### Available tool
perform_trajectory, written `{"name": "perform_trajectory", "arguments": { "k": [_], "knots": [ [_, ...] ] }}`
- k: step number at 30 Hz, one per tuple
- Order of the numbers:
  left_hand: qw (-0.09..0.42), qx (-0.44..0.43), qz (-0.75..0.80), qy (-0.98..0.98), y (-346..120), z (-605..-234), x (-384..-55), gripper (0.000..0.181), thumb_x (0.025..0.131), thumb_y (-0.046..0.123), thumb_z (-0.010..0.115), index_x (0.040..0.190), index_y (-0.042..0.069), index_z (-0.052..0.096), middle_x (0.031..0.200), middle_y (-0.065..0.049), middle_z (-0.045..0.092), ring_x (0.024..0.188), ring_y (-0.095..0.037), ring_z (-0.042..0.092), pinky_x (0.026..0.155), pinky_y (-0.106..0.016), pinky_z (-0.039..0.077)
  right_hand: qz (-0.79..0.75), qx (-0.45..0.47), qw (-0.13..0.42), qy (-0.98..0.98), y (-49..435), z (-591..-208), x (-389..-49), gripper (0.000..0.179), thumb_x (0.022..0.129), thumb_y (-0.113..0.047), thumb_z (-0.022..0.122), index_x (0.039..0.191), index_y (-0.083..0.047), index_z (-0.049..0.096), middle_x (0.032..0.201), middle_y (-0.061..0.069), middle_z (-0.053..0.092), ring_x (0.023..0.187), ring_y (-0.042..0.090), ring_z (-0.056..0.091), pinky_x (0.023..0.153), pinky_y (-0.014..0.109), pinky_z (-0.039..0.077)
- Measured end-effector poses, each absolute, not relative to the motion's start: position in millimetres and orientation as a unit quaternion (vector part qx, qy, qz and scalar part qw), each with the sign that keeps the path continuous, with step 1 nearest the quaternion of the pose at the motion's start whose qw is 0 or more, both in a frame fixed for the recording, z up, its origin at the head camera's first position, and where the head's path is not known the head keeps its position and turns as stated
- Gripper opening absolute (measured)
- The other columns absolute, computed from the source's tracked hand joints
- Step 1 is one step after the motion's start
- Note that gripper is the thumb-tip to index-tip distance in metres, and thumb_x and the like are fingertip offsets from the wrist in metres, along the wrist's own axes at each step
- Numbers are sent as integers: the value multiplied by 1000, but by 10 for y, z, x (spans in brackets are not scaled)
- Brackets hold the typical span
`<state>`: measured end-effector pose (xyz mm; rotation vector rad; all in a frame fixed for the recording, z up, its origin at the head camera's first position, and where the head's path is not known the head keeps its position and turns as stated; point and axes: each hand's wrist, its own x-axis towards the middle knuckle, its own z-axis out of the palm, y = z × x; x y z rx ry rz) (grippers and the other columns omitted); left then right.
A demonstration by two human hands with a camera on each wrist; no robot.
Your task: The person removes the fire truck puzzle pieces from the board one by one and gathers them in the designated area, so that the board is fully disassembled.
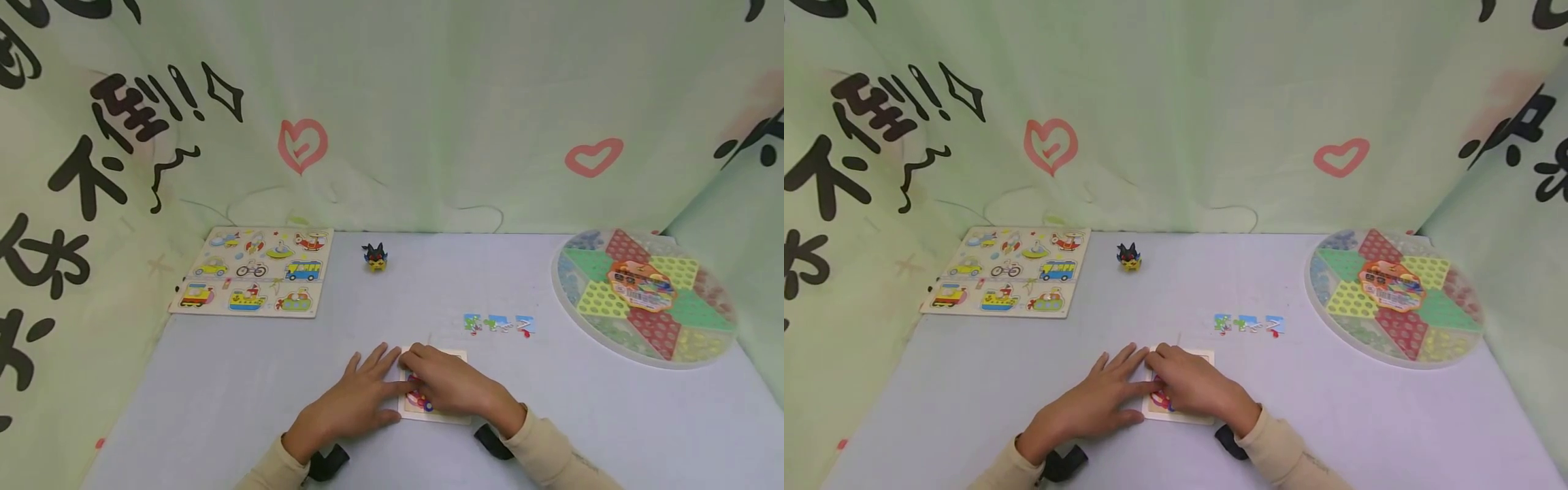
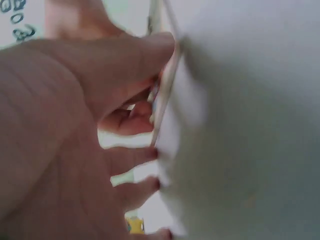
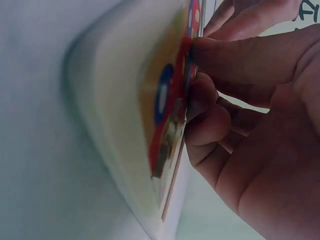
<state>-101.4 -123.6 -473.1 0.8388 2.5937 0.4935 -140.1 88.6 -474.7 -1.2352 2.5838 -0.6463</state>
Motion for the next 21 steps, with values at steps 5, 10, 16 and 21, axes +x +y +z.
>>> {"name": "perform_trajectory", "arguments": {
  "k": [5, 10, 16, 21],
  "knots": [
    [208, 317, 216, 900, -1328, -4678, -1050, 42, 97, 29, 71, 138, 35, 65, 166, -10, 28, 156, -34, 14, 115, -72, 15, -229, -411, 116, 875, 884, -4739, -1402, 35, 86, 7, 70, 117, -5, 62, 108, 3, 59, 97, 17, 57, 84, 33, 54],
    [210, 319, 221, 897, -1332, -4641, -1052, 41, 97, 27, 71, 137, 35, 67, 166, -12, 29, 155, -35, 15, 115, -72, 15, -236, -403, 127, 875, 890, -4731, -1405, 35, 85, 9, 69, 116, -5, 61, 109, 3, 58, 99, 18, 57, 87, 35, 54],
    [212, 308, 218, 901, -1317, -4642, -1051, 39, 97, 26, 71, 135, 35, 68, 166, -11, 30, 155, -34, 16, 116, -71, 15, -256, -405, 130, 868, 901, -4743, -1424, 30, 85, 11, 65, 110, -6, 63, 101, 0, 55, 92, 14, 52, 82, 31, 52],
    [215, 303, 218, 902, -1304, -4653, -1050, 39, 97, 26, 71, 135, 36, 68, 166, -11, 30, 155, -35, 16, 116, -71, 15, -264, -410, 130, 863, 915, -4748, -1445, 30, 84, 13, 64, 106, -9, 63, 96, -2, 54, 89, 13, 50, 80, 30, 49]
  ]
}}
